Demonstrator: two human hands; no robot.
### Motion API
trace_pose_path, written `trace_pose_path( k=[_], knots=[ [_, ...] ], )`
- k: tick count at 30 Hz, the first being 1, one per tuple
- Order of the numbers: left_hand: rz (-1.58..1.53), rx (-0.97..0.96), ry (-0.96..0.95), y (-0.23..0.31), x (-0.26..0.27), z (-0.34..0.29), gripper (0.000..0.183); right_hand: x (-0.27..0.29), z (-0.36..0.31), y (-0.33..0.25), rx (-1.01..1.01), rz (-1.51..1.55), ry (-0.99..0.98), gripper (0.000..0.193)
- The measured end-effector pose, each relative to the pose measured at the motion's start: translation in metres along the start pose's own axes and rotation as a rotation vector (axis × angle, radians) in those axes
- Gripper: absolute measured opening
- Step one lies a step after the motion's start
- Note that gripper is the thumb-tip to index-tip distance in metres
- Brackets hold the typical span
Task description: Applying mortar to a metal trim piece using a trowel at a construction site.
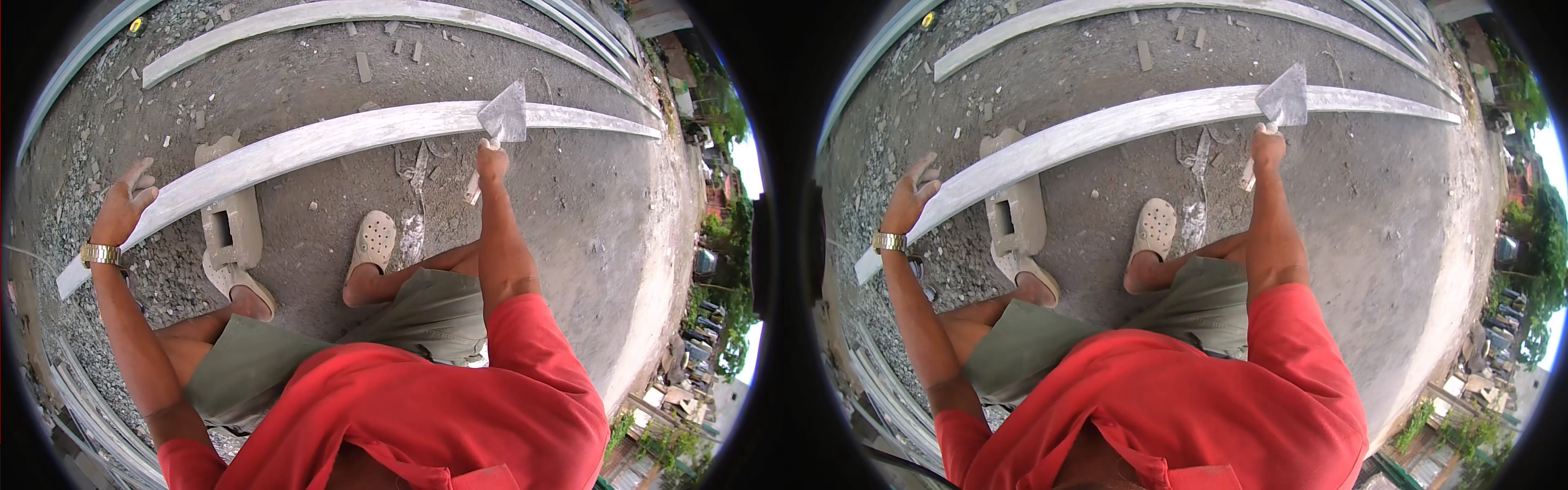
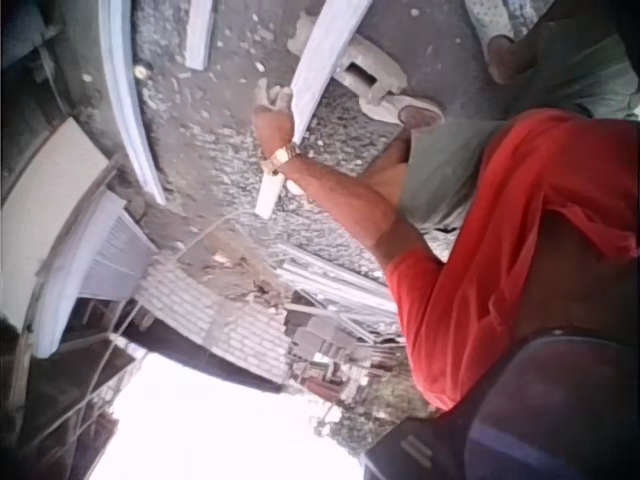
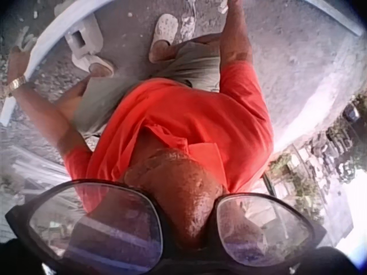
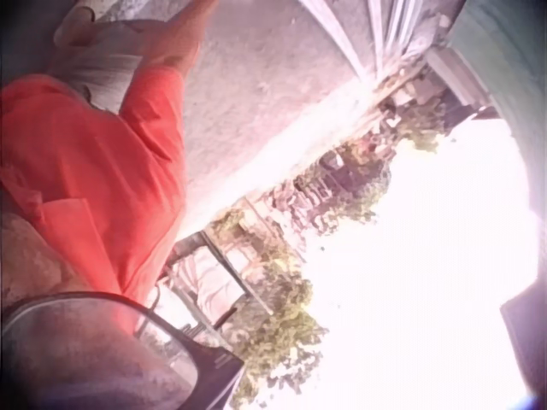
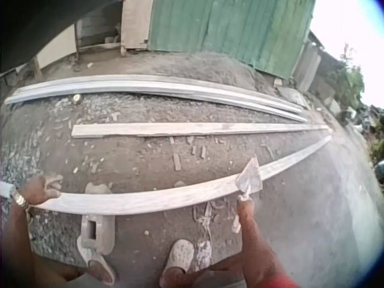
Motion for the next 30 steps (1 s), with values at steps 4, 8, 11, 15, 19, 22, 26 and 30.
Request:
trace_pose_path(
  k=[4, 8, 11, 15, 19, 22, 26, 30],
  knots=[
    [-0.096, -0.012, -0.059, 0.026, -0.014, 0.021, 0.057, -0.001, 0.025, 0.030, -0.167, 0.077, 0.003, 0.036],
    [-0.005, -0.011, -0.077, 0.028, -0.009, 0.027, 0.057, -0.025, -0.088, -0.042, 0.070, 0.023, -0.169, 0.037],
    [-0.038, -0.024, -0.104, 0.053, -0.016, 0.037, 0.057, -0.016, -0.095, -0.051, 0.131, -0.046, -0.258, 0.038],
    [-0.056, -0.085, -0.130, 0.081, -0.028, 0.058, 0.056, 0.015, 0.015, 0.001, -0.078, 0.037, -0.021, 0.037],
    [0.020, -0.083, -0.112, 0.060, -0.031, 0.056, 0.056, -0.021, -0.039, -0.020, -0.052, 0.072, -0.159, 0.037],
    [0.018, -0.089, -0.101, 0.052, -0.028, 0.059, 0.056, -0.021, -0.099, -0.048, 0.097, 0.015, -0.168, 0.040],
    [-0.065, -0.071, -0.115, 0.072, -0.030, 0.055, 0.057, 0.005, -0.048, -0.052, 0.137, -0.073, -0.071, 0.041],
    [0.001, -0.083, -0.173, 0.076, -0.047, 0.067, 0.057, 0.002, 0.002, -0.002, -0.092, 0.077, -0.041, 0.039]
  ],
)
Point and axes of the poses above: each hand's wrist, its own z-axis towards the middle knuckle, its own x-axis out of the back of the hand, y = z × x, the point moved 7 cm from there along z, towards the middle knuckle, and after that the axes turned 4 degrees about -x, right-handed, at the moved point
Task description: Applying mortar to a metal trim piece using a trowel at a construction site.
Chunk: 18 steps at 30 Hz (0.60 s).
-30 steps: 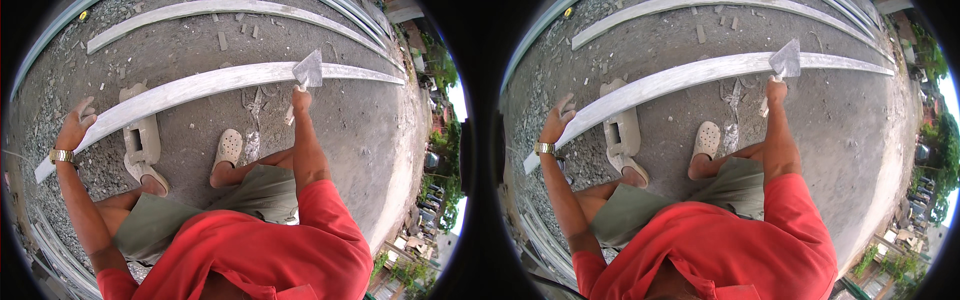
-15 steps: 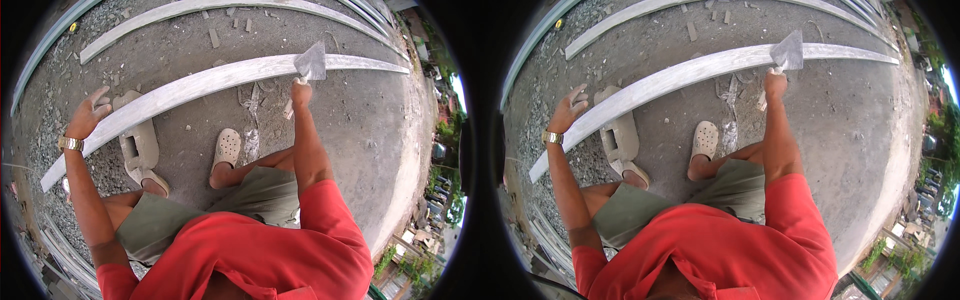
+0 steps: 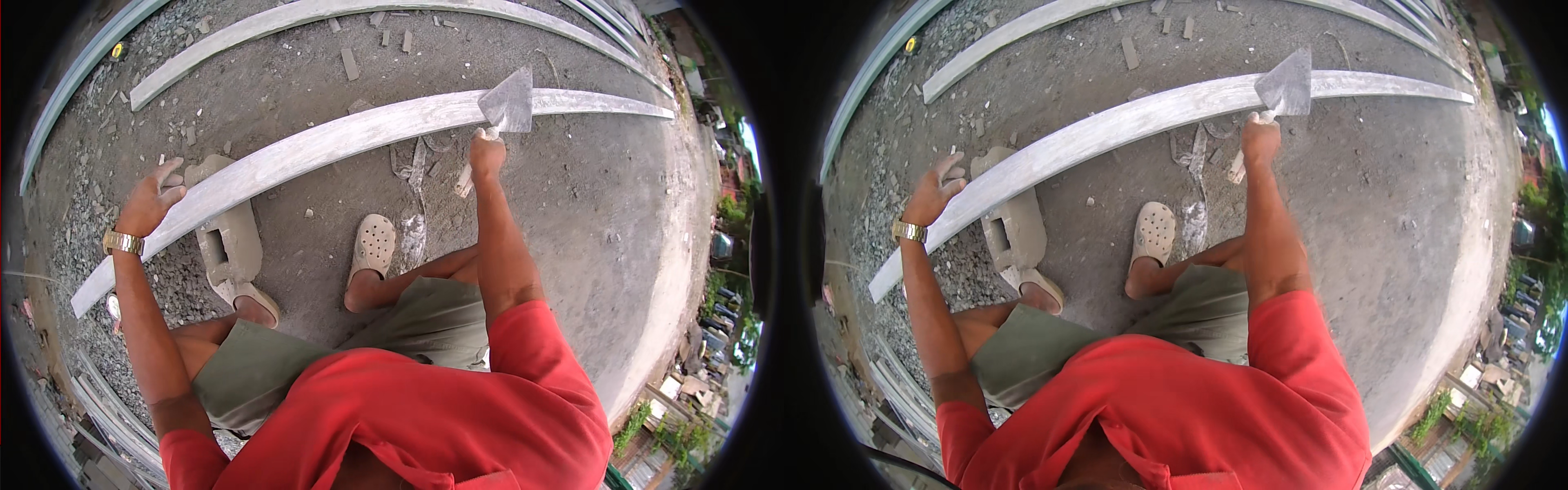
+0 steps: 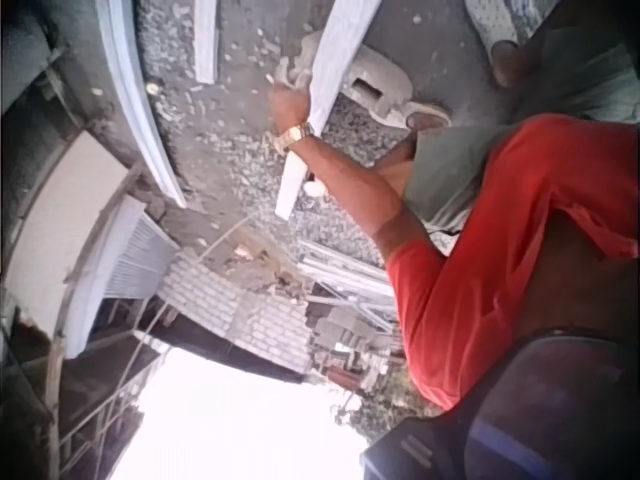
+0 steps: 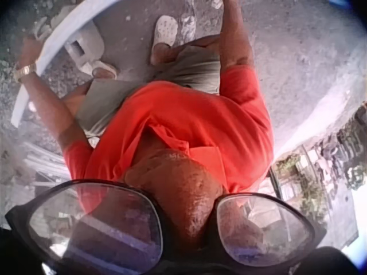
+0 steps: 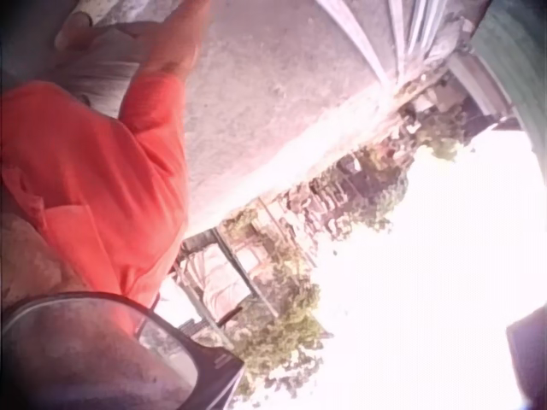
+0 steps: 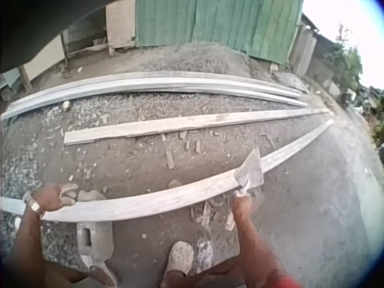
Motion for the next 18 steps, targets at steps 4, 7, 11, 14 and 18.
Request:
trace_pose_path(
  k=[4, 7, 11, 14, 18],
  knots=[
    [0.075, 0.058, -0.067, -0.018, -0.008, 0.000, 0.064, -0.036, -0.137, -0.055, 0.220, -0.106, -0.229, 0.039],
    [0.229, -0.073, 0.065, -0.022, -0.042, 0.012, 0.086, -0.039, -0.145, -0.051, 0.236, -0.175, -0.291, 0.040],
    [0.509, 0.047, -0.021, -0.003, -0.090, 0.008, 0.107, -0.012, -0.070, -0.040, 0.182, -0.171, -0.148, 0.044],
    [0.577, 0.141, -0.022, -0.037, -0.109, 0.008, 0.112, 0.016, 0.016, -0.025, 0.084, -0.217, 0.020, 0.044],
    [0.554, 0.099, 0.030, -0.052, -0.122, 0.020, 0.110, 0.031, 0.063, -0.012, 0.058, -0.240, 0.135, 0.045]
  ],
)
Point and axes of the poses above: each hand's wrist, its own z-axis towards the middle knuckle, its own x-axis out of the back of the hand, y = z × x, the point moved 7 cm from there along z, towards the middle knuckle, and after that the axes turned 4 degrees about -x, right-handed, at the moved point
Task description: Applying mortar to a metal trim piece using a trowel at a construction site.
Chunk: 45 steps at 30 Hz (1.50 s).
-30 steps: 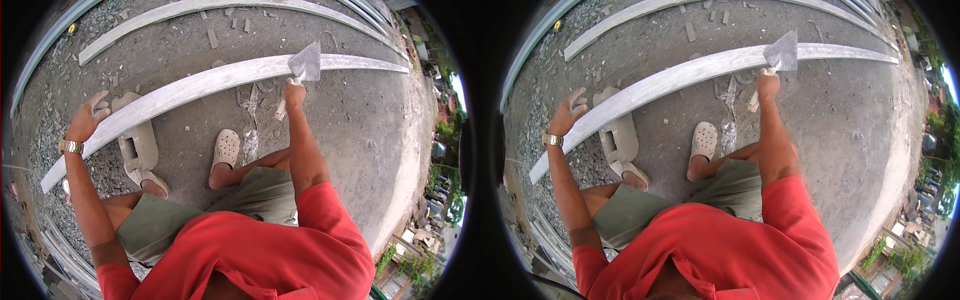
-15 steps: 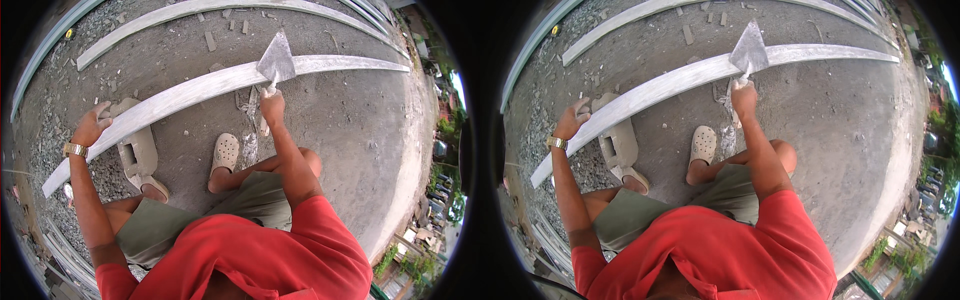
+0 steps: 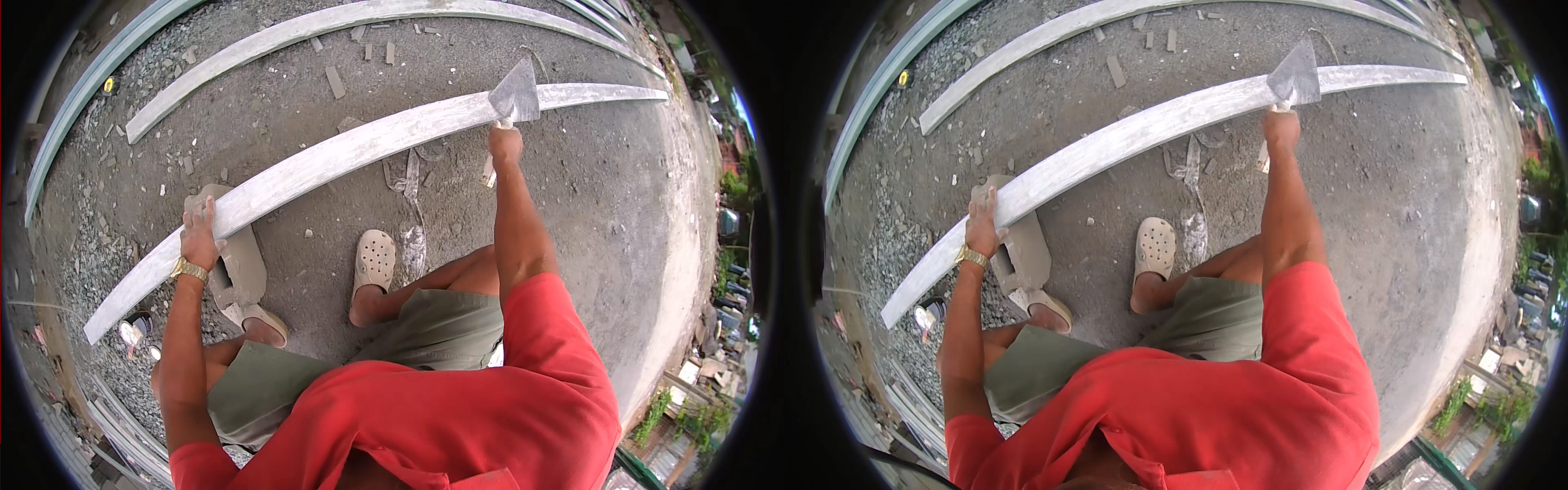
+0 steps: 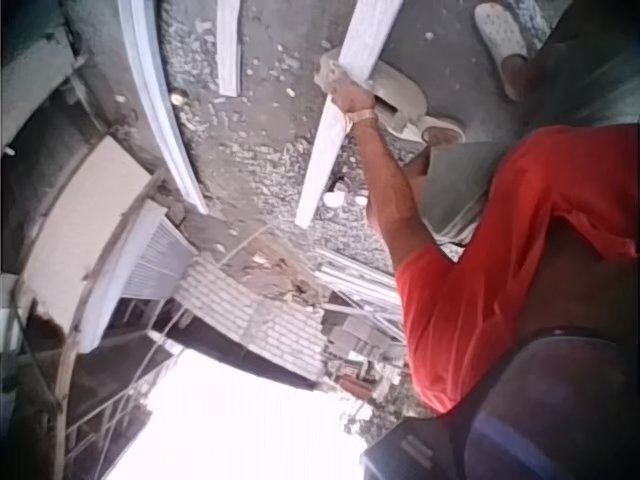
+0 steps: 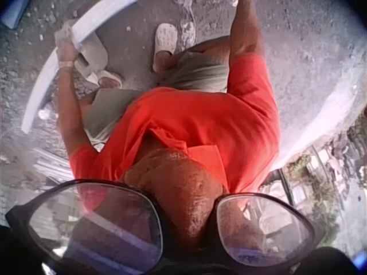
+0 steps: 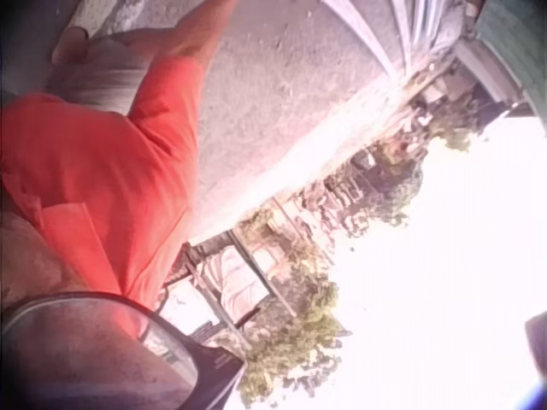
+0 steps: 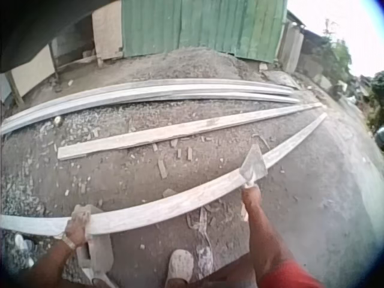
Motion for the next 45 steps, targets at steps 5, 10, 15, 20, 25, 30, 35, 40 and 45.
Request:
trace_pose_path(
  k=[5, 10, 15, 20, 25, 30, 35, 40, 45],
  knots=[
    [0.022, 0.030, 0.007, 0.001, 0.003, -0.002, 0.109, -0.018, -0.086, -0.030, 0.017, 0.131, -0.128, 0.037],
    [0.002, -0.002, 0.021, -0.006, 0.004, -0.005, 0.109, -0.013, -0.109, -0.044, 0.111, 0.065, -0.262, 0.043],
    [-0.040, 0.031, -0.004, 0.008, 0.008, -0.002, 0.110, 0.009, 0.015, 0.011, -0.116, 0.087, -0.040, 0.044],
    [-0.003, 0.050, -0.022, -0.002, -0.004, 0.002, 0.111, -0.005, 0.008, 0.004, -0.165, 0.134, -0.067, 0.042],
    [0.035, 0.090, -0.105, -0.006, 0.006, -0.005, 0.113, -0.007, -0.084, -0.033, 0.061, 0.068, -0.168, 0.043],
    [-0.008, -0.004, -0.014, -0.005, -0.005, 0.003, 0.115, 0.013, -0.008, -0.019, -0.010, 0.033, -0.086, 0.043],
    [-0.012, 0.020, -0.035, 0.005, 0.001, 0.007, 0.115, -0.012, -0.013, -0.016, 0.027, 0.086, -0.160, 0.040],
    [-0.009, 0.035, -0.090, 0.007, 0.017, -0.004, 0.116, -0.024, -0.116, -0.055, 0.123, 0.094, -0.345, 0.042],
    [-0.012, -0.005, -0.036, -0.003, 0.001, 0.003, 0.116, -0.008, -0.026, -0.020, 0.019, 0.174, -0.146, 0.040]
  ],
)
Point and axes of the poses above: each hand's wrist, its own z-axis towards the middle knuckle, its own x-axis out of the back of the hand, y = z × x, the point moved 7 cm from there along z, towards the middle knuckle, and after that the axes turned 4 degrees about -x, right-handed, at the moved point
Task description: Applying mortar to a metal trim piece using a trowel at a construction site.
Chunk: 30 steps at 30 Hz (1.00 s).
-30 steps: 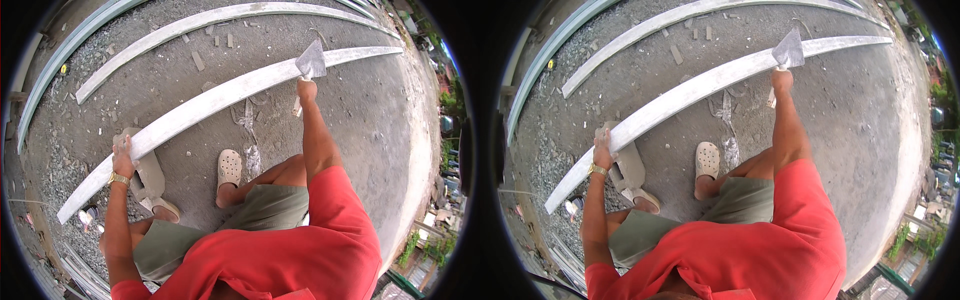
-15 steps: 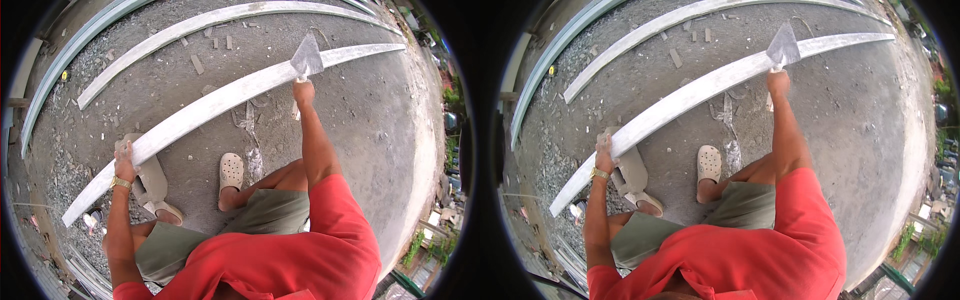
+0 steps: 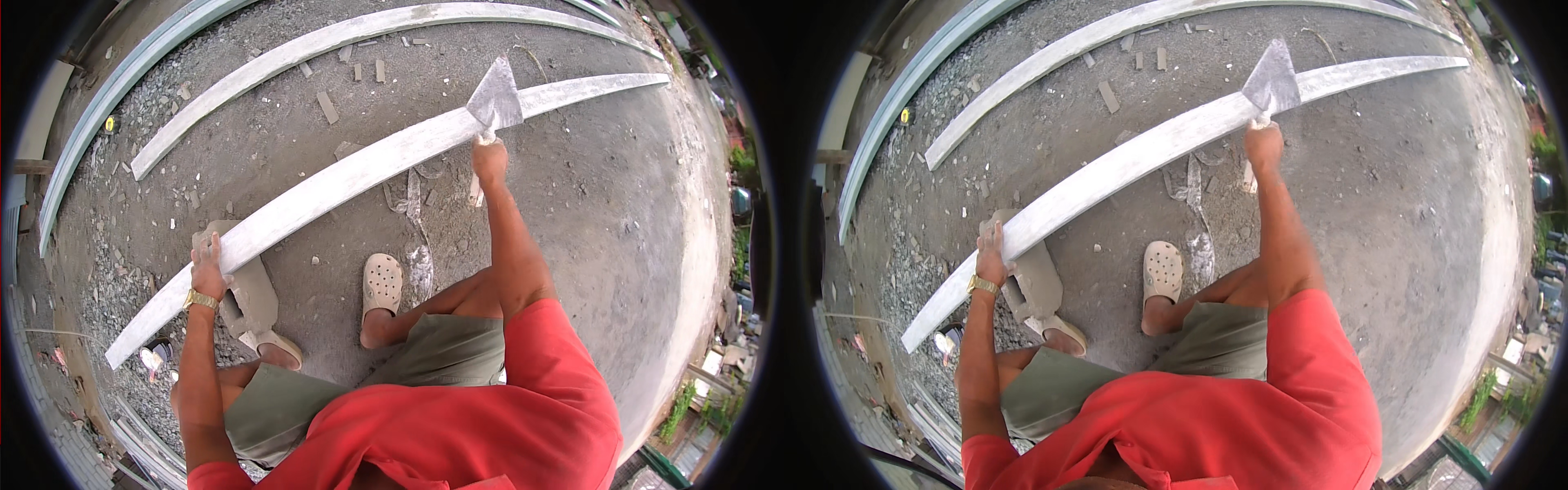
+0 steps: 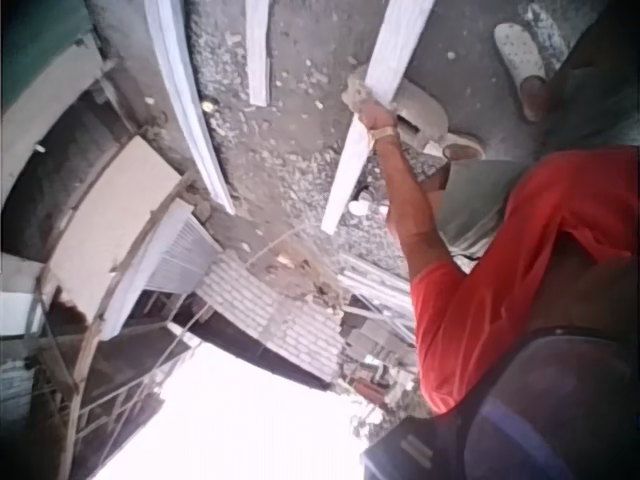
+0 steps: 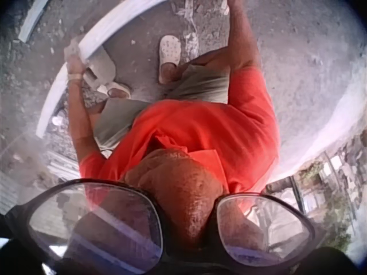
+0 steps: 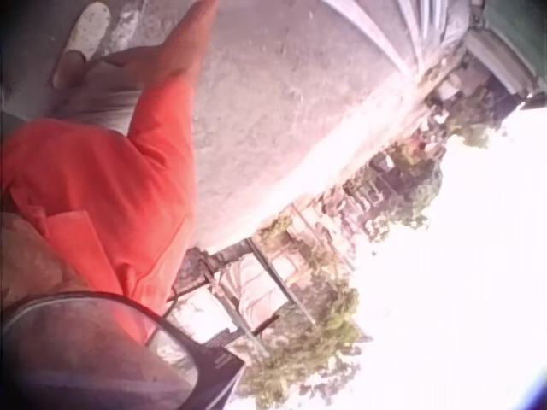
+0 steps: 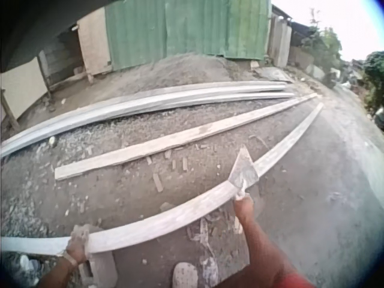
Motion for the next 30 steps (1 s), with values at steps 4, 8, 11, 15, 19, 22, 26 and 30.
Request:
trace_pose_path(
  k=[4, 8, 11, 15, 19, 22, 26, 30],
  knots=[
    [-0.003, 0.024, -0.008, 0.008, 0.002, 0.003, 0.116, 0.007, 0.034, 0.012, -0.061, 0.065, 0.020, 0.039],
    [0.009, 0.051, -0.054, 0.011, 0.010, 0.001, 0.117, -0.022, -0.027, 0.007, 0.038, 0.008, -0.050, 0.040],
    [0.010, 0.063, -0.075, -0.010, 0.005, -0.009, 0.118, -0.009, -0.030, -0.016, 0.043, -0.048, -0.051, 0.043],
    [-0.009, 0.017, -0.037, 0.011, -0.002, 0.012, 0.119, -0.002, 0.034, 0.024, -0.036, -0.007, 0.071, 0.042],
    [0.005, 0.045, -0.061, 0.000, 0.005, 0.004, 0.119, -0.039, -0.065, -0.023, 0.062, 0.077, -0.131, 0.038],
    [0.019, -0.025, -0.028, 0.001, 0.004, 0.006, 0.119, -0.066, -0.149, -0.046, 0.087, 0.066, -0.352, 0.041],
    [0.013, 0.079, -0.126, -0.001, 0.001, 0.002, 0.120, -0.052, -0.130, -0.046, 0.131, -0.039, -0.313, 0.042],
    [0.009, -0.003, -0.025, 0.004, 0.004, 0.005, 0.120, -0.007, -0.019, -0.010, 0.055, -0.018, -0.027, 0.039]
  ],
)
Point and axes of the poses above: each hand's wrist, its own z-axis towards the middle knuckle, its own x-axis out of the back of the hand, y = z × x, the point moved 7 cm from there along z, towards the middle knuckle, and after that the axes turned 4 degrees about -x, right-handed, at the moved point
